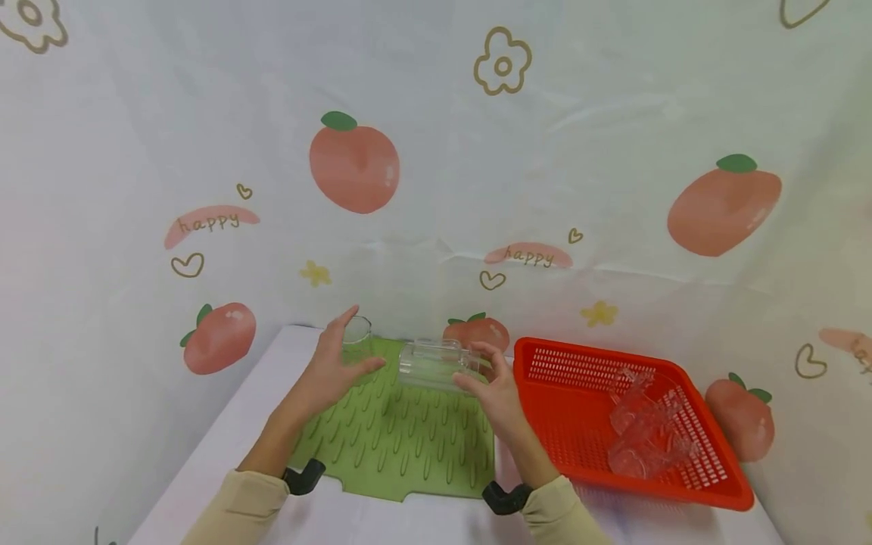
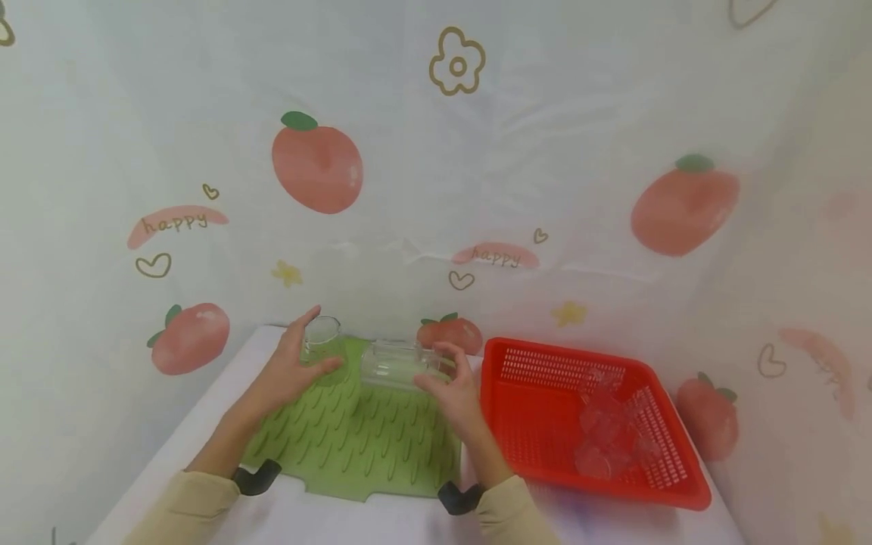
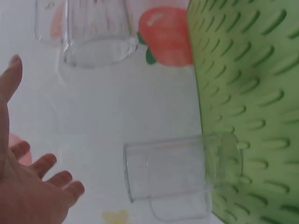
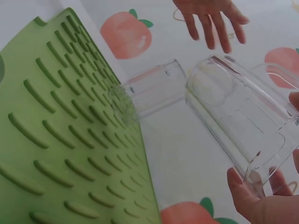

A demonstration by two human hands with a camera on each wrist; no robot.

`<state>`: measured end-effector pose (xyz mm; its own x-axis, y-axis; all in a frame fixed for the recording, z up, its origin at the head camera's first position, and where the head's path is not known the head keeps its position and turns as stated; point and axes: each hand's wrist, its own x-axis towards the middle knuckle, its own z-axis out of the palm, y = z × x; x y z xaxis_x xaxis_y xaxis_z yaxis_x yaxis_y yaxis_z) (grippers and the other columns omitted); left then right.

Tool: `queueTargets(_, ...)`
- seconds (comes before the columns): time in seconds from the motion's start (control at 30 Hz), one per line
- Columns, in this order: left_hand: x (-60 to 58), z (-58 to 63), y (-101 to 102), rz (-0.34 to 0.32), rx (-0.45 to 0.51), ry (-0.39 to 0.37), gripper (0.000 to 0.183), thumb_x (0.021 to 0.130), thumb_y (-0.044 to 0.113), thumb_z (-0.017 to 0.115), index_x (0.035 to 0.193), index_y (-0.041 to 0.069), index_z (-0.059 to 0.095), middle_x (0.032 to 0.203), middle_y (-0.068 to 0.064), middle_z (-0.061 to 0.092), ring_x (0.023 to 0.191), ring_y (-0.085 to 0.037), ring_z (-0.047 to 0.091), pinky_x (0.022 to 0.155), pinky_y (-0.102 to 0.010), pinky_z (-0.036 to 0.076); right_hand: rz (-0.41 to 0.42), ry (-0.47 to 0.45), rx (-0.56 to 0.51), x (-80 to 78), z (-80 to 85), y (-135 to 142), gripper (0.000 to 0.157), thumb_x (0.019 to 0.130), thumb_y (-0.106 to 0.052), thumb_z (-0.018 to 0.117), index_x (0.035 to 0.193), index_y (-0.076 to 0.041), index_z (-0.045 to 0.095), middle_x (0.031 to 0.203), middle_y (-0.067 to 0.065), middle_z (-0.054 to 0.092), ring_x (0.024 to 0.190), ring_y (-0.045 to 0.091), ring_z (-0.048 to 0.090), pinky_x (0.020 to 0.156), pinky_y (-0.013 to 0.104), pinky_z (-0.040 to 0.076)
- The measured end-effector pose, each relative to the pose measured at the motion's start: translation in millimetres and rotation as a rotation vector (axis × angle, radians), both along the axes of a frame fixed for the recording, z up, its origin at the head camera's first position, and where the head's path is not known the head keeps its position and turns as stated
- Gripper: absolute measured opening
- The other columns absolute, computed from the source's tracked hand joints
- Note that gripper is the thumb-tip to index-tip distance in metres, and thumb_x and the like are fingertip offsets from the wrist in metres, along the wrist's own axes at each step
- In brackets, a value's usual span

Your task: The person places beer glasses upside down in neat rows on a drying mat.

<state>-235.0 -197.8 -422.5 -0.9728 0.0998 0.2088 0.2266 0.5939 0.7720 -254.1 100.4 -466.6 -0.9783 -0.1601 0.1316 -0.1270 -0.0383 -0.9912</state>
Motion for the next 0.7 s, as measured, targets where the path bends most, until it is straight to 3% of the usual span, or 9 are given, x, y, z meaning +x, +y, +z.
queueTargets(0.27, 5.7, -7.7, 20, -0.166, 0.077, 0.063, 0.100, 0.082, 0.033, 0.087, 0.161, 0.024, 0.027, 0.163, -0.010, 0.033, 0.150, -0.040, 0.035, 0.115, -0.062, 0.040, 0.031, 0.023, -0.023, 3.5, 3.1, -4, 0.055, 0.095, -0.005, 0.068, 0.144, -0.007, 0.044, 0.144, 0.015, 0.048, 0.126, 0.031, 0.054, 0.089, 0.028, 0.057)
queueTargets(0.5, 3.1, -17.4, 29, -0.280, 0.139, 0.098, 0.094, 0.077, 0.022, 0.090, 0.156, 0.027, 0.038, 0.162, -0.007, 0.036, 0.149, -0.039, 0.038, 0.111, -0.060, 0.045, 0.033, 0.047, -0.008, 6.2, 1.0, -9, 0.050, 0.096, -0.006, 0.067, 0.142, -0.011, 0.047, 0.140, 0.013, 0.049, 0.117, 0.026, 0.059, 0.089, 0.028, 0.056)
queueTargets(0.7, 4.1, -22.2, 32, -0.344, 0.151, 0.100, 0.091, 0.078, 0.013, 0.089, 0.155, 0.017, 0.041, 0.161, -0.012, 0.036, 0.145, -0.042, 0.041, 0.105, -0.059, 0.050, 0.059, 0.051, -0.019, 8.9, 0.7, -12, 0.050, 0.098, -0.010, 0.063, 0.143, -0.008, 0.042, 0.140, 0.017, 0.048, 0.122, 0.029, 0.058, 0.090, 0.029, 0.055)
